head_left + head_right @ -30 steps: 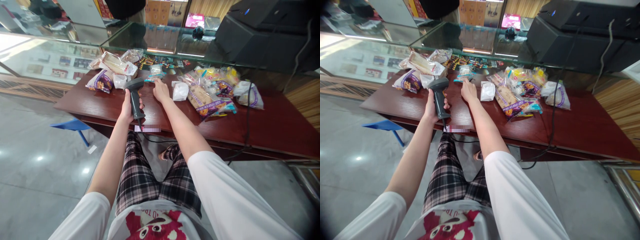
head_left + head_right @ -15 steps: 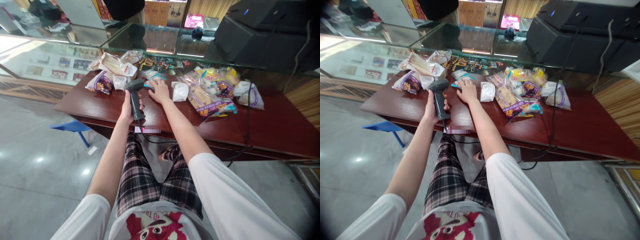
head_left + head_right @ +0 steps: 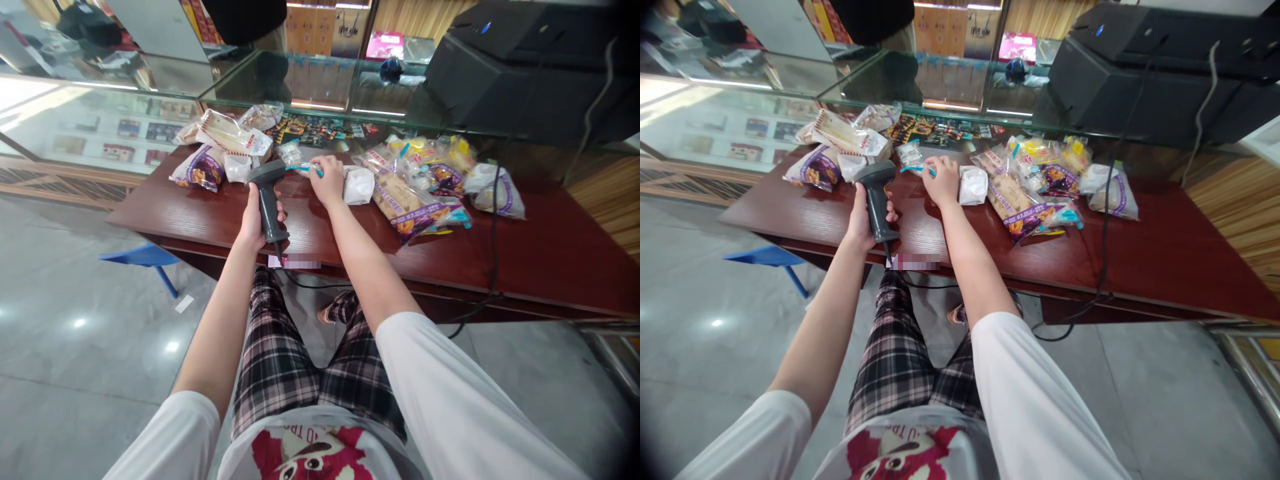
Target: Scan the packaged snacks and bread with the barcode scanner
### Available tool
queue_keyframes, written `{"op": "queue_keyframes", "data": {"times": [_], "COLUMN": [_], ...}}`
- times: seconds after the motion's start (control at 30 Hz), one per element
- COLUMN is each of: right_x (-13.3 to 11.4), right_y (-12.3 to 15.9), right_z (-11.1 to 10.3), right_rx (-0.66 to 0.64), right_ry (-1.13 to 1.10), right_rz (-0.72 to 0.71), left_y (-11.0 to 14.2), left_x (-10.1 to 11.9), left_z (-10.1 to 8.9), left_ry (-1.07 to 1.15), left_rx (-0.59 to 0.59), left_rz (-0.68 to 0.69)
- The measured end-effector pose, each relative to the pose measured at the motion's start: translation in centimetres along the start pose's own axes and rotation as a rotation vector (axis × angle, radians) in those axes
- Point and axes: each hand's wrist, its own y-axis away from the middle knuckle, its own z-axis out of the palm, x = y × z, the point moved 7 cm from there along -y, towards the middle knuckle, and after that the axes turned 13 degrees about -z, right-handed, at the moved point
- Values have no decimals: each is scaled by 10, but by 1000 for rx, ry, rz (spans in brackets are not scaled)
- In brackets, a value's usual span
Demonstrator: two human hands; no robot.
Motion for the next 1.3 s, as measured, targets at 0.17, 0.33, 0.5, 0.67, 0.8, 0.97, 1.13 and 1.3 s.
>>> {"op": "queue_keyframes", "data": {"times": [0.17, 0.33, 0.5, 0.67, 0.8, 0.97, 1.13, 1.3], "right_x": [5, -11, -20, -7, 1, 8, 5, -5], "right_y": [0, 9, 11, 3, 5, 8, 10, 19], "right_z": [7, 7, -4, -25, -25, -23, -26, -13], "right_rx": [-80, -247, -312, -97, 2, 19, -68, -280], "right_ry": [-72, -37, -105, -645, -1073, -998, -542, -376], "right_rz": [44, -11, -118, 94, 296, 270, 64, 33], "left_y": [-1, -2, -4, -1, 3, 5, 4, 5], "left_x": [-1, -1, -3, -2, -2, 0, 0, 2], "left_z": [-1, -2, -6, -9, -9, -9, -11, -9], "left_ry": [2, 10, 13, 28, 41, 55, 89, 107], "left_rx": [-23, -79, -67, -83, -75, -67, -45, -36], "left_rz": [1, 23, 16, 36, 28, 55, 43, 50]}}
